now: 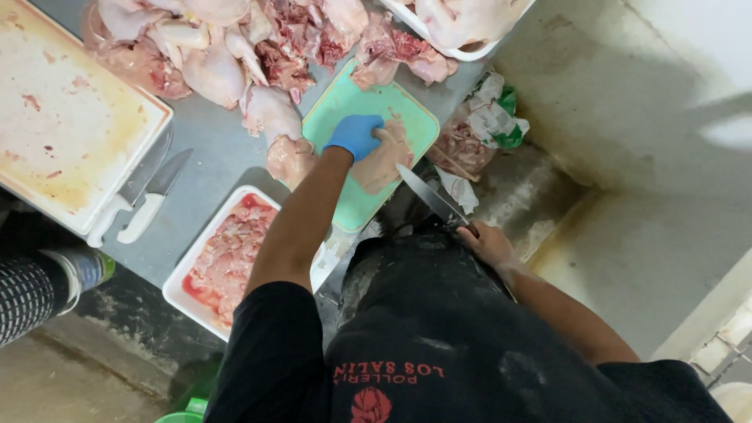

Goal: Cutting and deboning raw chicken into smaller pieces on a cutting board in a food processing environment.

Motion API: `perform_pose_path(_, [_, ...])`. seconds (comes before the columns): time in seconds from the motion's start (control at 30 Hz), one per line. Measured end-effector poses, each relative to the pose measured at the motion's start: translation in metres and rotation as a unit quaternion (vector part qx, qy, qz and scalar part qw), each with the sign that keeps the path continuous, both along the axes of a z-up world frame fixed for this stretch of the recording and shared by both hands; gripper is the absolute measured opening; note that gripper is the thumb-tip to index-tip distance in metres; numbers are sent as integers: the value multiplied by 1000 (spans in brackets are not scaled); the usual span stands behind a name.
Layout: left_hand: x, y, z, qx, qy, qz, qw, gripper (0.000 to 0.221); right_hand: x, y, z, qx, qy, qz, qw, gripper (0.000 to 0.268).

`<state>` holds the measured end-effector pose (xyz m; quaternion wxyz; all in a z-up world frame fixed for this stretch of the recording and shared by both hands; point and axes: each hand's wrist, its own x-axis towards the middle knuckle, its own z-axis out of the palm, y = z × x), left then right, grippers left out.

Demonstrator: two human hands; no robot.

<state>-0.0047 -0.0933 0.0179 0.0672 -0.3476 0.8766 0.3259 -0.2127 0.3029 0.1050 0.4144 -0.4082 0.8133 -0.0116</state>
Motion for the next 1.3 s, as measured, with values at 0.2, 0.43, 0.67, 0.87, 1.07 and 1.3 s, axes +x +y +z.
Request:
perform_pose_path(0.2, [57,41,63,68,54,8,996,19,-4,-13,-3,-16,8,3,1000,65])
perform_pose_path(0.43, [149,60,183,150,199,102,963,14,-8,-40,-19,-28,16,-13,999,67])
perform_pose_path(0.67, [193,-8,100,-44,-58,253,965,30,-20,-35,-22,-50,33,-39,997,64])
perform_pose_path(0.87, [23,47,65,-81,13,55,995,70,-24,-28,-5,-50,28,-65,996,65])
perform_pose_path(1.07, [-58,38,-49,-150,5,-42,988,34,-49,-39,-3,-47,18,-52,997,65])
perform_pose_path(1.3, [-33,49,-14,-77,-106,-91,987,19,-79,-69,-6,-60,-2,-39,997,68])
